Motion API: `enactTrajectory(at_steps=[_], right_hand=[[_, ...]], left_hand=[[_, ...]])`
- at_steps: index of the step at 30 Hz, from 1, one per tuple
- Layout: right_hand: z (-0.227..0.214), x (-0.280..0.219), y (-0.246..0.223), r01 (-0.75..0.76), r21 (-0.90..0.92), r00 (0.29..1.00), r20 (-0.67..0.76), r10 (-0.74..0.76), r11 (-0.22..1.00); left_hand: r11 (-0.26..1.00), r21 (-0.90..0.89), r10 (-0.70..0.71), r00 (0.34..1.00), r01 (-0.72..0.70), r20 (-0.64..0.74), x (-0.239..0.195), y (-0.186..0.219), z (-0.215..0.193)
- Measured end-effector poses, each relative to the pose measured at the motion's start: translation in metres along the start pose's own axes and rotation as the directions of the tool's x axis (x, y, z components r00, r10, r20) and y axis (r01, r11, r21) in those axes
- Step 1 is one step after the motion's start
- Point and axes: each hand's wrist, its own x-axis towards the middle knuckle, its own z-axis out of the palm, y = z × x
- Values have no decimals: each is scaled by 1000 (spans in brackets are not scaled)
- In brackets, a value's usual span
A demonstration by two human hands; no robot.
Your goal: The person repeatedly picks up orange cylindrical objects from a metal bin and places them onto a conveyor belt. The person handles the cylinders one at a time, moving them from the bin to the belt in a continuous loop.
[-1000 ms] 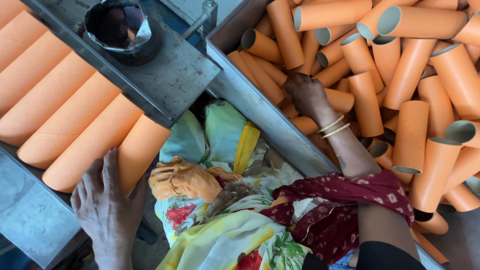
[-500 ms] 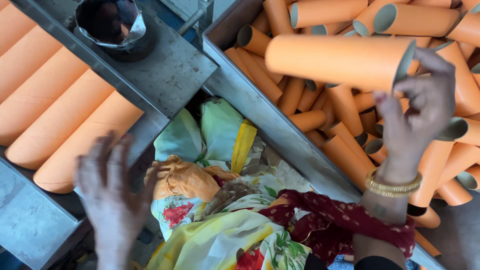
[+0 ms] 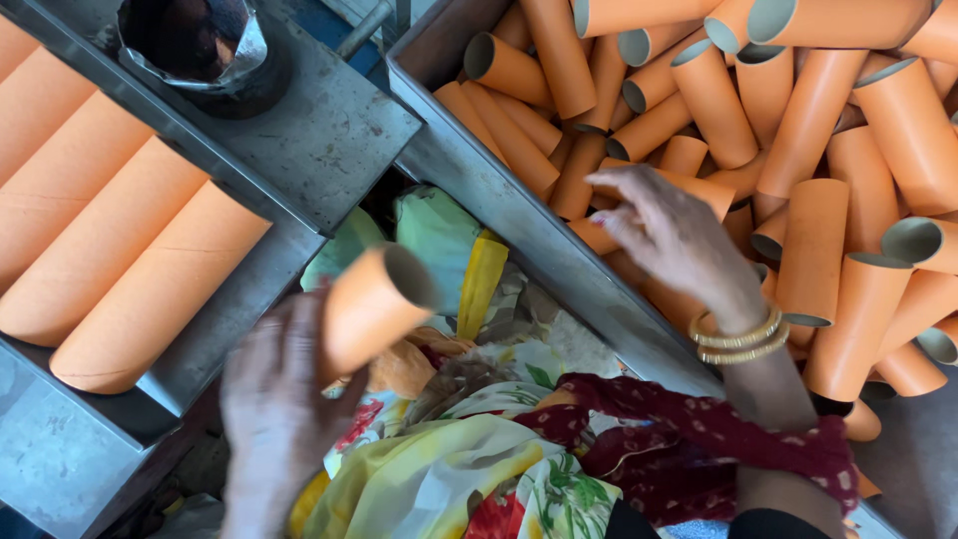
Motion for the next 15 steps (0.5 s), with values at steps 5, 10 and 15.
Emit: enactTrajectory(at_steps=[5, 10, 15], right_hand=[[48, 5, 88, -193, -547, 866, 295, 404, 814], [85, 3, 132, -171, -699, 642, 456, 617, 695], [92, -20, 167, -151, -746, 651, 418, 634, 648]], left_hand=[[920, 358, -129, 986, 159, -107, -13, -33, -28], [896, 409, -133, 984, 171, -121, -16, -45, -25], [918, 343, -172, 979, 201, -112, -14, -51, -19]])
